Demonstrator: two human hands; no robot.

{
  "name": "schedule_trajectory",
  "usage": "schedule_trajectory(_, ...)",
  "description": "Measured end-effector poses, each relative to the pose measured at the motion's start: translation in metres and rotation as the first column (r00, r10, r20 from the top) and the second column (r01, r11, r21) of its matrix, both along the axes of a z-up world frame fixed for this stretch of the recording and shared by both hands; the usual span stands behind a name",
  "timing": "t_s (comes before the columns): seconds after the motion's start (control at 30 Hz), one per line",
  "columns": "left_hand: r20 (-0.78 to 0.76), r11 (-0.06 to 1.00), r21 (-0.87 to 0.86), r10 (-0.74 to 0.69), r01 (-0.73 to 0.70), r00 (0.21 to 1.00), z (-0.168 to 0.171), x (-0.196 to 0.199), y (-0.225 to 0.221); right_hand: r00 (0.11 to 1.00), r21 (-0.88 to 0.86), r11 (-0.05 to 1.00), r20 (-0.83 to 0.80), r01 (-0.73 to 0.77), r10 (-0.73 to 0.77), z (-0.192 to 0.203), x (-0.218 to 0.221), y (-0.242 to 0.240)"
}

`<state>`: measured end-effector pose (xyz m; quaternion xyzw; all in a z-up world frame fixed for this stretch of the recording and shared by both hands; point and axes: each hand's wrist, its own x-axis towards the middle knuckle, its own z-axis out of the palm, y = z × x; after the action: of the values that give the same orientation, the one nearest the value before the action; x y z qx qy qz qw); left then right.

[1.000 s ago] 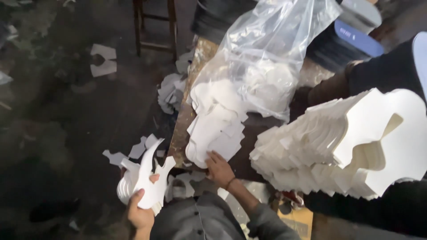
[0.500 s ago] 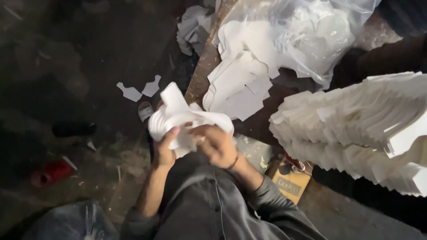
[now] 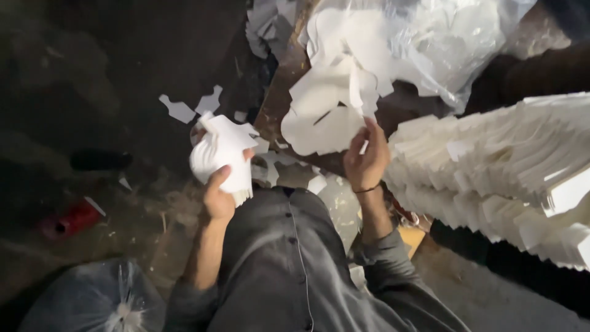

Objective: The recorder is sorting and stacking die-cut white paper shapes in a print shop environment.

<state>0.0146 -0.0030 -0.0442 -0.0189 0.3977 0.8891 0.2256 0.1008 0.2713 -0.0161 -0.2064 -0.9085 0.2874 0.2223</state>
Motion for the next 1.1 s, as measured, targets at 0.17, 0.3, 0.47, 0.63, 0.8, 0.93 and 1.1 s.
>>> schedule_trajectory(0.17,-0.061,0.994,-0.022,-0.110,0.109,0.992,0.017,-0.002,0.027,0.837,-0.190,0.817,-0.061,-0.544,0.543,0.071,-0.015,-0.077)
schedule_trajectory(0.3,0.153,0.997,-0.055,-0.038,0.047,0.988,-0.062,0.009,-0.003,0.915,-0.417,0.819,-0.093,-0.393,0.392,-0.015,-0.026,-0.041)
schedule_trajectory(0.47,-0.041,1.000,0.020,0.022,-0.021,0.999,-0.010,-0.010,-0.012,0.927,0.430,0.835,0.296,-0.344,0.230,-0.094,-0.017,-0.017)
schedule_trajectory(0.63,-0.045,0.994,0.003,0.105,-0.105,0.993,0.011,-0.010,-0.011,0.873,0.175,0.889,0.342,-0.423,0.348,-0.069,-0.003,-0.017)
schedule_trajectory(0.8,0.033,0.999,0.031,0.017,-0.018,0.999,-0.002,-0.005,-0.005,0.794,0.146,0.843,0.449,-0.518,0.410,-0.096,-0.003,0.018)
schedule_trajectory(0.93,0.030,0.997,0.067,-0.030,0.028,0.999,0.008,-0.003,-0.003,0.963,0.092,0.974,0.194,-0.205,0.184,-0.043,0.010,0.064)
schedule_trajectory(1.1,-0.155,0.998,-0.037,-0.047,0.042,0.987,0.032,-0.008,0.012,0.940,-0.058,0.987,-0.304,0.148,-0.158,0.088,-0.032,-0.001)
